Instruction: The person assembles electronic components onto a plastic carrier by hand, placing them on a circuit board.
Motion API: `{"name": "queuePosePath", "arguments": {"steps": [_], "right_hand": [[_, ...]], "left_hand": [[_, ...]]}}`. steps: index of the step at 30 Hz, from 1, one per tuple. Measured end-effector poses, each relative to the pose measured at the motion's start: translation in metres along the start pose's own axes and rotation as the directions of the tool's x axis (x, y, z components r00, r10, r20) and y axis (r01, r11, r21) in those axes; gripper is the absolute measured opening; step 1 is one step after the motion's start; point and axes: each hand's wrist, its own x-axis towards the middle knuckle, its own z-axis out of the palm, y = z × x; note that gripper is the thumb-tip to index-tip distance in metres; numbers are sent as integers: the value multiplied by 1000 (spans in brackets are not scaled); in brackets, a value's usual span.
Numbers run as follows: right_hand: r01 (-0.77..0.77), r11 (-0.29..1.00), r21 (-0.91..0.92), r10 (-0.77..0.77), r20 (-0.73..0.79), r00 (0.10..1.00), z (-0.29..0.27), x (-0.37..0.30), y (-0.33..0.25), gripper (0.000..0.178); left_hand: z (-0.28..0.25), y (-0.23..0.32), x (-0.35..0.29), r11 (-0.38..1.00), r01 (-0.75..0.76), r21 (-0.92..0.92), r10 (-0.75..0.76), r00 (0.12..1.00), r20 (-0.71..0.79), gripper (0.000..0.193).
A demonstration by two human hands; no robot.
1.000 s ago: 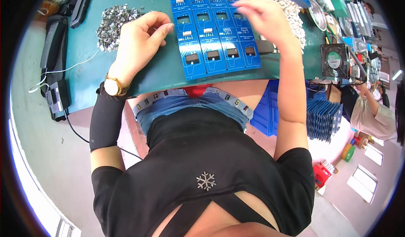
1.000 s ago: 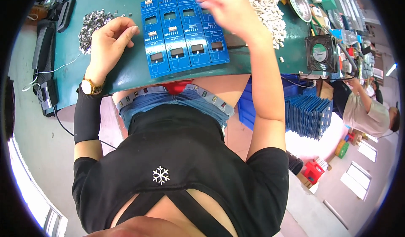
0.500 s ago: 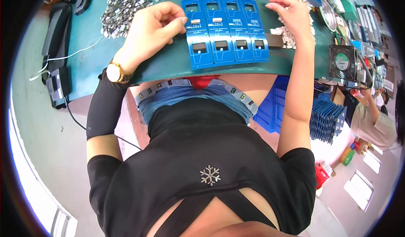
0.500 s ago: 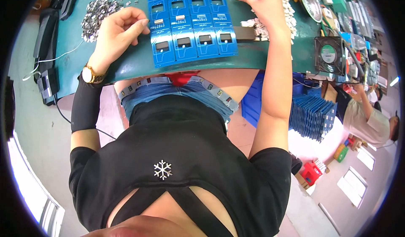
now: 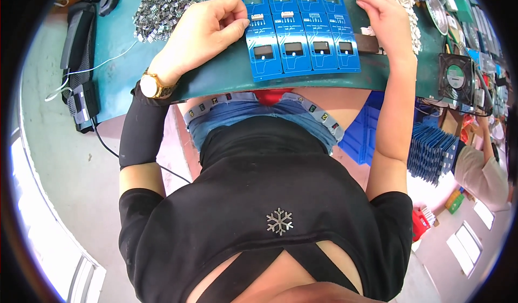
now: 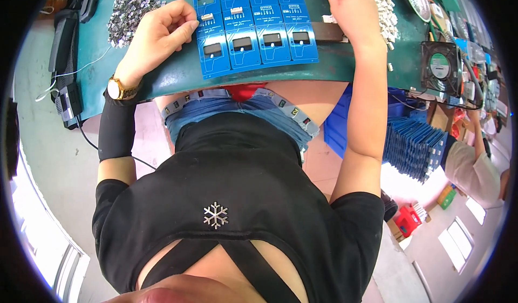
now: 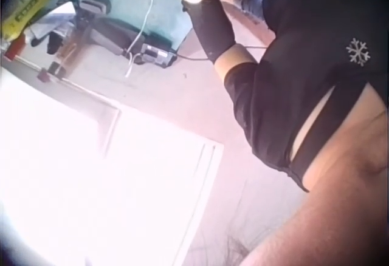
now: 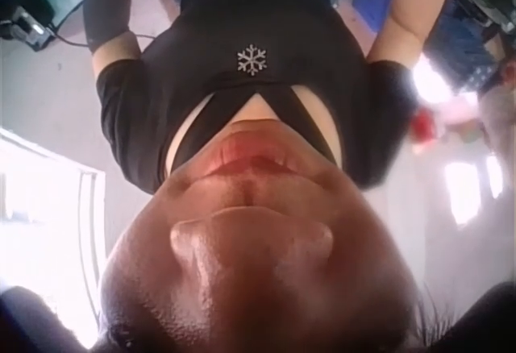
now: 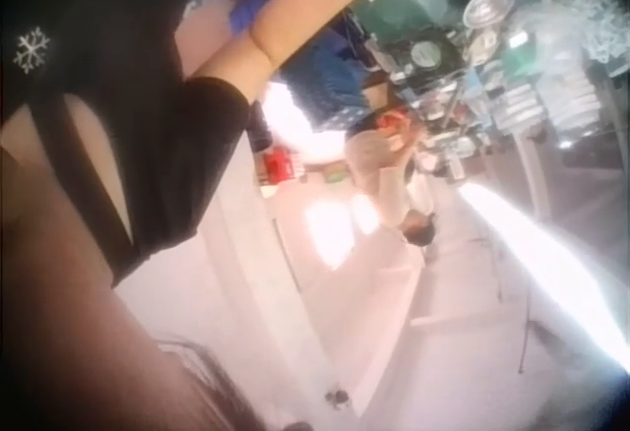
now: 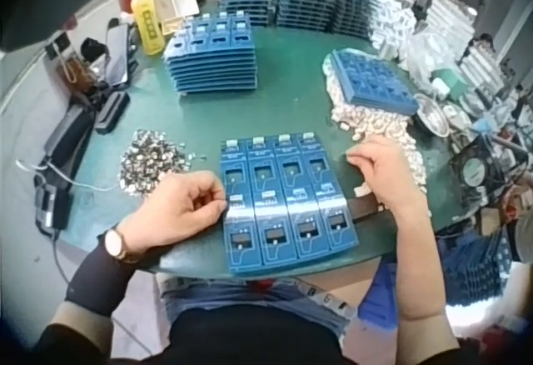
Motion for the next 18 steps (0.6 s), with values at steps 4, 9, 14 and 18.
{"name": "queuePosePath", "arguments": {"steps": [4, 9, 14, 18], "right_hand": [[-111, 990, 91, 109, 23, 994, -4, -6, 3, 10], [34, 981, 191, -11, -122, 993, -5, -3, -9, 13], [-86, 969, 232, 118, -126, 985, -19, 6, -42, 15], [117, 940, 322, -42, -231, 972, -20, 10, -53, 14]], "left_hand": [[-1, 5, 2, 1000, 15, 1, -15, 1000, 23, 10], [-2, 3, 5, 1000, 6, -15, -5, 999, 48, 10], [-6, 7, 6, 993, 93, -68, -85, 990, 113, 10], [-5, 8, 6, 989, 112, -92, -102, 988, 116, 8]]}}
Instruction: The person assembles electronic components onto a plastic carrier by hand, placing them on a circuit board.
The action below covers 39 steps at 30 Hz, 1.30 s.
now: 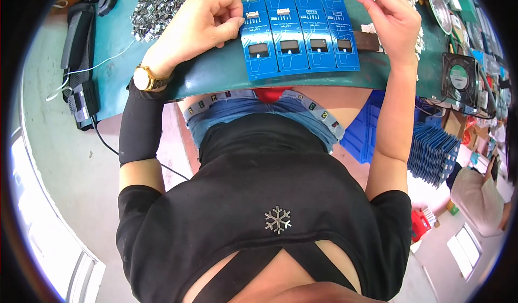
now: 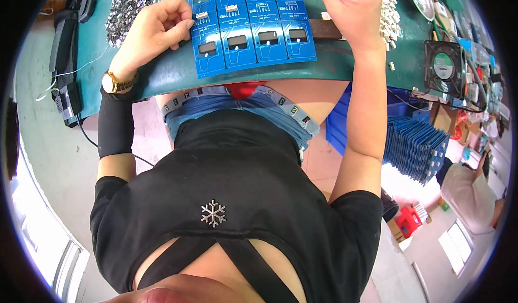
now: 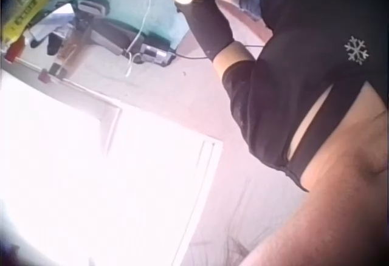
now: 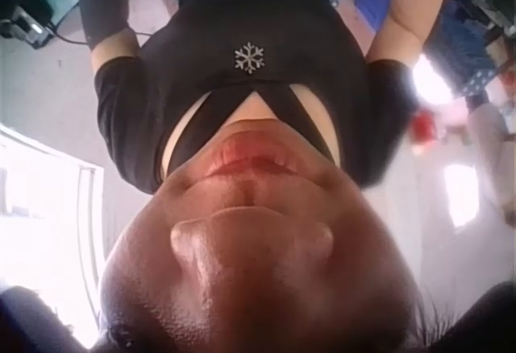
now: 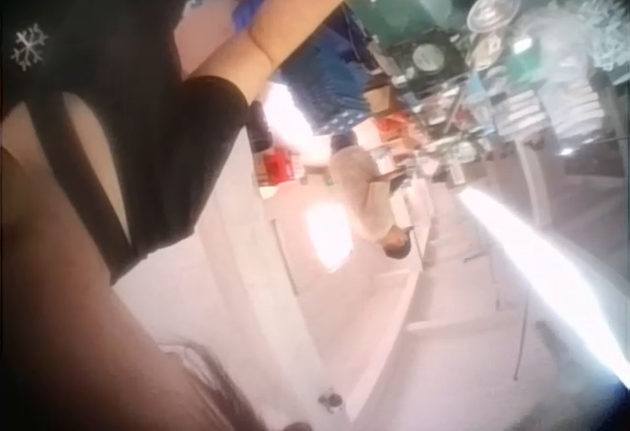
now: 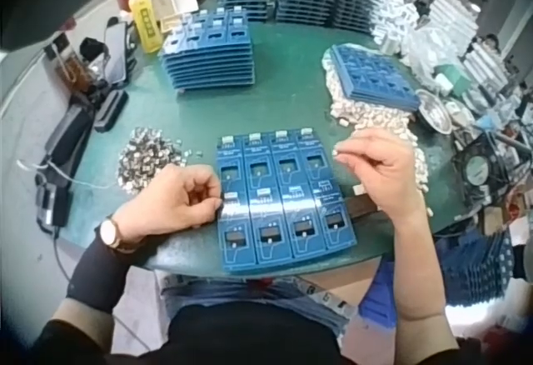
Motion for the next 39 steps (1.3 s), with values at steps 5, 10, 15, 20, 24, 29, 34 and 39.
{"name": "queuePosePath", "arguments": {"steps": [5, 10, 15, 20, 24, 29, 34, 39], "right_hand": [[-164, 978, 128, 159, 48, 986, 10, 6, -16, 12], [-238, 953, 186, 225, 92, 970, 19, 9, -23, 12], [-33, 957, 288, 27, 26, 999, 39, -6, 19, 19], [-164, 886, 435, 225, -91, 970, 32, -12, 35, 16], [-199, 867, 457, 288, -133, 948, 33, -13, 36, 15], [-121, 910, 396, 165, -80, 983, 36, -14, 26, 14], [-67, 953, 294, 92, -72, 993, 31, -14, 21, 15], [-11, 972, 235, 29, -74, 997, 28, -13, 23, 12]], "left_hand": [[-1, -5, 2, 985, -150, 90, 152, 988, -17, 7], [-2, 0, 2, 987, -105, 121, 108, 994, -18, 7], [-8, 0, 2, 998, 38, -52, -33, 995, 92, 7], [-19, 5, 0, 966, -132, 223, 140, 990, -22, 11], [-38, -15, 16, 727, -85, 682, 361, 892, -274, 12], [-33, -23, 24, 675, -77, 734, 402, 873, -278, 12], [-27, -22, 23, 558, -42, 829, 494, 819, -292, 12], [-9, 8, 12, 912, 4, 410, 169, 907, -385, 9]]}}
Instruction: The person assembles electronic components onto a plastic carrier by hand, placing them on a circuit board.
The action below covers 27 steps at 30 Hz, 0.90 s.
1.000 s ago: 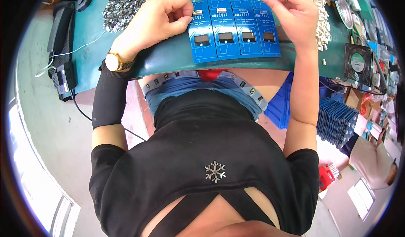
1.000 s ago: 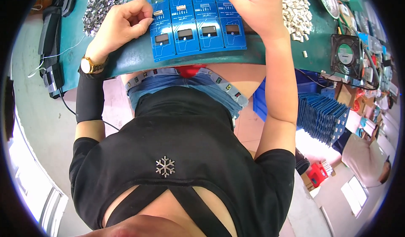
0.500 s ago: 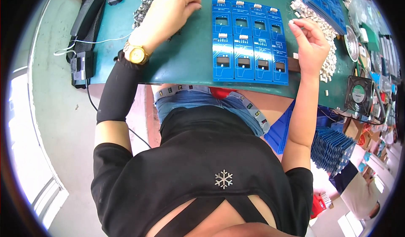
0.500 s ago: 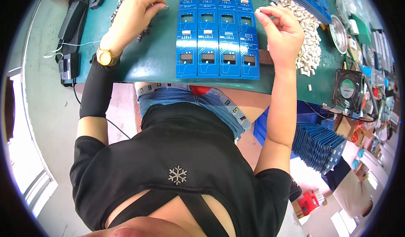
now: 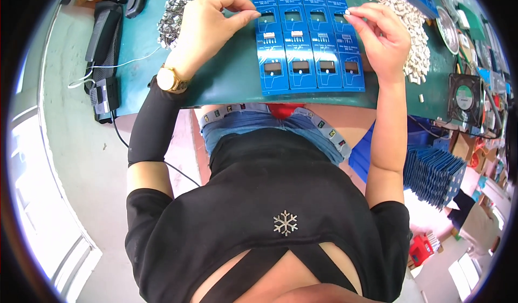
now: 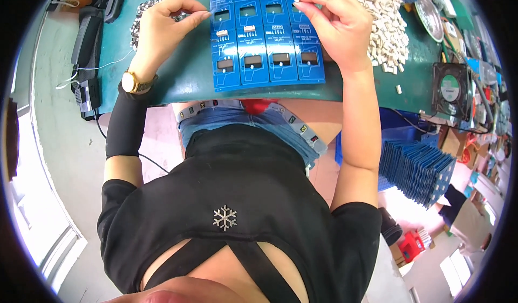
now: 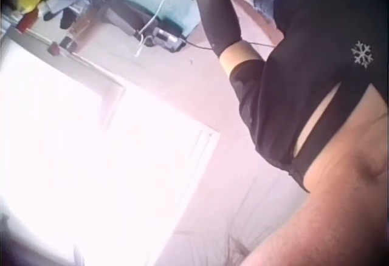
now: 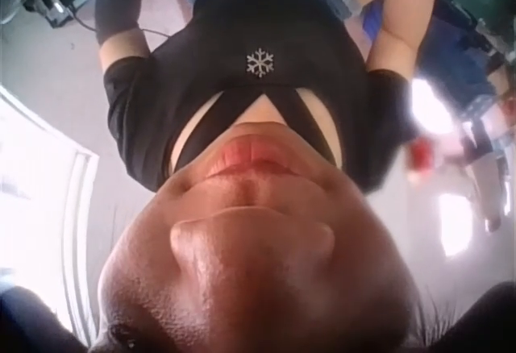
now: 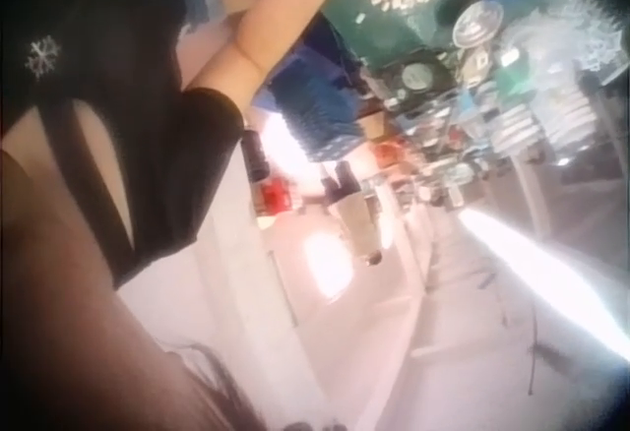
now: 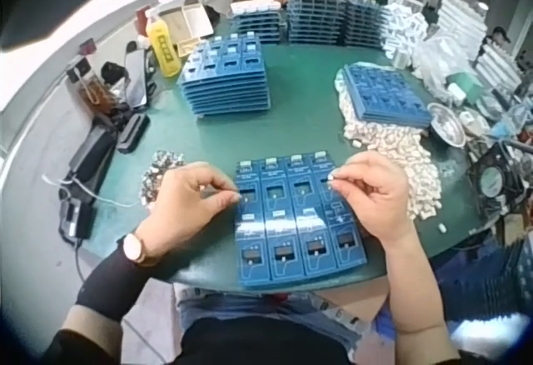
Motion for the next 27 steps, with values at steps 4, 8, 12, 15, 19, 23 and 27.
{"name": "queuePosePath", "arguments": {"steps": [4, 8, 12, 15, 19, 23, 27], "right_hand": [[32, 999, -16, -32, -9, 999, -1, 0, 2, 16], [45, 999, 8, -45, -24, 999, -2, -1, 3, 16], [-56, 998, -20, 55, -62, 997, 0, 14, -29, 13], [-8, 998, -67, 4, -60, 998, -6, 13, -32, 15], [16, 998, -61, -20, -64, 998, -6, 13, -32, 15], [25, 997, -73, -30, -66, 997, -6, 13, -32, 15], [19, 995, -95, -24, -44, 999, -8, 11, -31, 13]], "left_hand": [[10, 18, -2, 985, -161, -66, 158, 986, -46, 12], [22, 28, -3, 967, -243, -80, 247, 968, 36, 7], [28, 31, -6, 975, -223, -10, 223, 968, 117, 9], [30, 29, -1, 964, -248, 98, 233, 961, 147, 10], [28, 30, -1, 969, -231, 87, 213, 962, 171, 10], [27, 28, 1, 968, -239, 77, 225, 961, 162, 11], [28, 31, 7, 972, -228, 56, 216, 962, 166, 10]]}}
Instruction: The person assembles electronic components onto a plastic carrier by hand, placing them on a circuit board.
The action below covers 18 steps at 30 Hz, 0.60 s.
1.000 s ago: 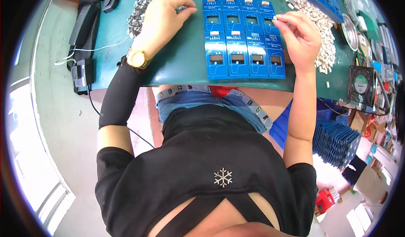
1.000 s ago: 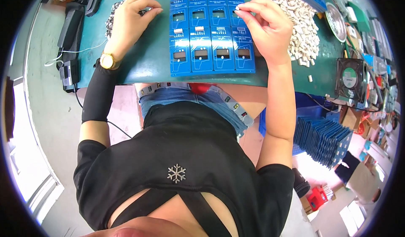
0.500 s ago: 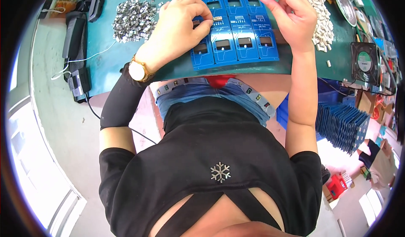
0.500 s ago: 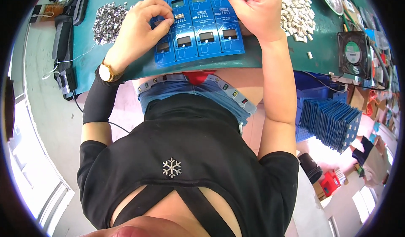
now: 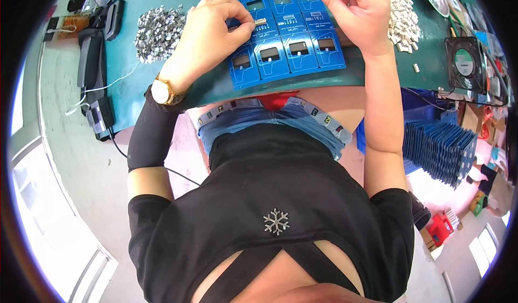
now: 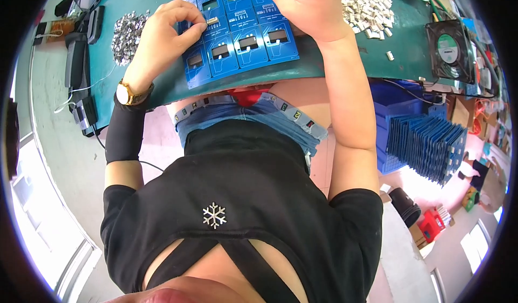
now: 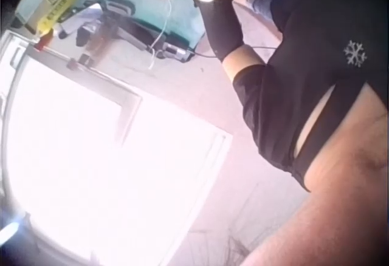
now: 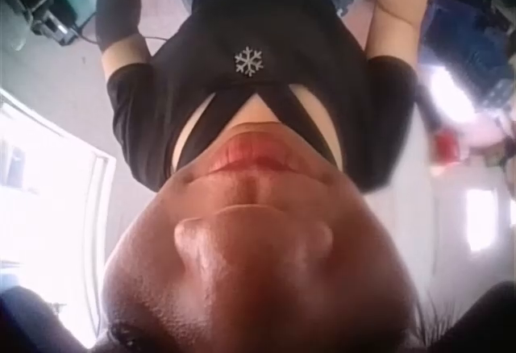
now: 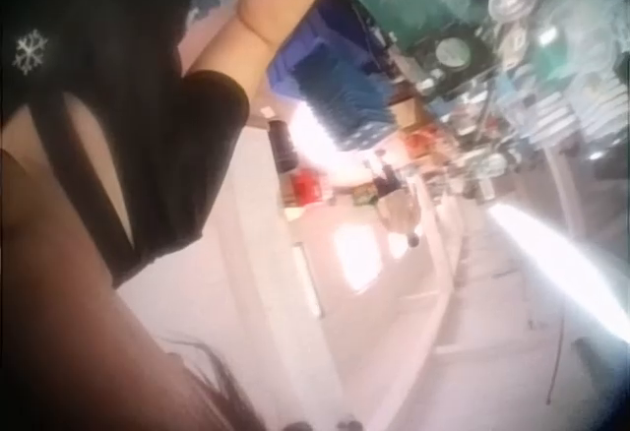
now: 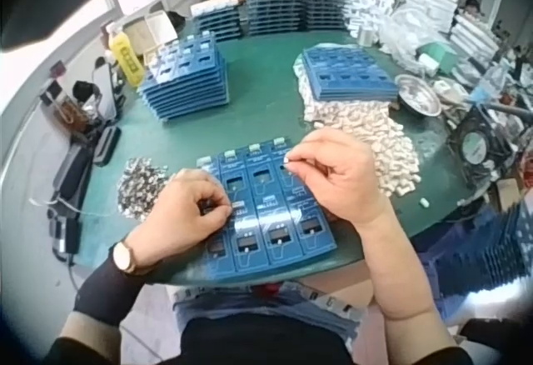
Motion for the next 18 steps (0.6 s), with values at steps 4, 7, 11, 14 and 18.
{"name": "queuePosePath", "arguments": {"steps": [4, 7, 11, 14, 18], "right_hand": [[21, 999, 30, -21, -17, 1000, 2, 1, 1, 13], [29, 999, 22, -28, -18, 999, -2, 0, 0, 13], [42, 999, 15, -42, 2, 999, -2, -1, -2, 12], [-311, 891, 329, 284, 129, 950, 5, -6, -2, 12], [-444, 884, 144, 370, 362, 855, 3, 4, -12, 9]], "left_hand": [[-4, 1, -1, 1000, 17, -10, -17, 1000, 10, 10], [-3, 3, 0, 999, 19, -27, -19, 1000, 10, 10], [-6, 9, -1, 998, 60, -17, -59, 997, 48, 9], [-4, 7, -2, 999, 25, 32, -26, 999, 39, 8], [1, 7, -12, 981, -47, 189, 44, 999, 21, 11]]}}
